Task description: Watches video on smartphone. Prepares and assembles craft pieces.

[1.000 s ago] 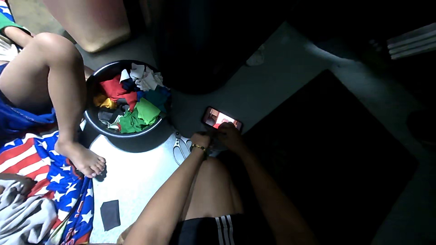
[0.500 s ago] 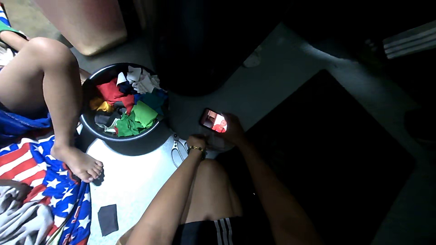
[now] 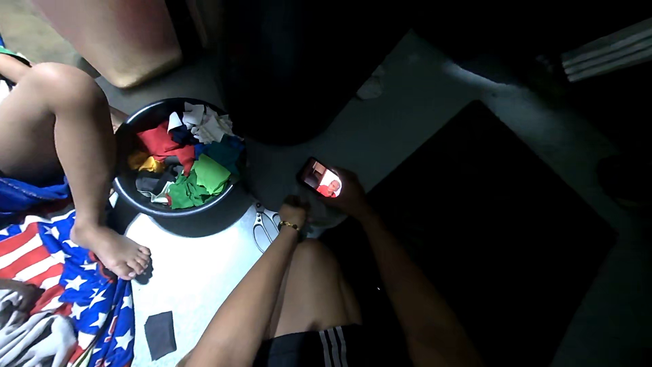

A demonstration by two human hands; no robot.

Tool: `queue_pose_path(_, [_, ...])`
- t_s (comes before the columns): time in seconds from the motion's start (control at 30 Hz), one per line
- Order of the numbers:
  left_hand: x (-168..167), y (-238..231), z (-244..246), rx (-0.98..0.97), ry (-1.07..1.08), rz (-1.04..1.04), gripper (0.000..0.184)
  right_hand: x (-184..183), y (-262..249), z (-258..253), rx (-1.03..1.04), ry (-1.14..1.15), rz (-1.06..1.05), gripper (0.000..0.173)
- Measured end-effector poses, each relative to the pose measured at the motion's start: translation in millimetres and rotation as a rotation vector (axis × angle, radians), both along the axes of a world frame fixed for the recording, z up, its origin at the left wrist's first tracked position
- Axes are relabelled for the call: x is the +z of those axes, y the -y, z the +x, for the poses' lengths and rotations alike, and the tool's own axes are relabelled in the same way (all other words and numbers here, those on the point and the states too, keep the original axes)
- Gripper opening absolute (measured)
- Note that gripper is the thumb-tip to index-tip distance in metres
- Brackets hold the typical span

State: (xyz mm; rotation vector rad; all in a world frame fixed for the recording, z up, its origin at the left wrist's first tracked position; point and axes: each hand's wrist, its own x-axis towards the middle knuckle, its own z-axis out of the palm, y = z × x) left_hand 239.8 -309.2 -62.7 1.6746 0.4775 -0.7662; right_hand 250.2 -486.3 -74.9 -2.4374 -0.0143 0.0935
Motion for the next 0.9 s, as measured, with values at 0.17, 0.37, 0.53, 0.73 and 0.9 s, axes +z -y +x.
queue_pose_path(0.17, [10.4,-4.8,1.5,-0.122,0.043,0.097,0.034,-3.7,-1.4,-3.8,-0.048,-0.028,-0.003,0.088])
queue_pose_path(0.37, [9.7,-7.1,2.0,-0.019,0.034,0.034,0.03,-8.8,3.0,0.2,-0.101,-0.045,0.004,0.093])
queue_pose_path(0.53, [7.6,-2.9,0.6,0.055,0.019,-0.015,0.03,3.1,0.6,-1.1,-0.102,-0.009,0.047,0.09])
queue_pose_path(0.73, [26.0,-3.0,5.1,-0.056,0.069,0.211,0.038,8.4,1.8,-4.0,-0.112,0.003,0.051,0.092])
queue_pose_path(0.9, [25.1,-3.6,5.3,-0.067,-0.016,0.18,0.032,4.4,2.3,-5.4,-0.104,0.001,0.056,0.09])
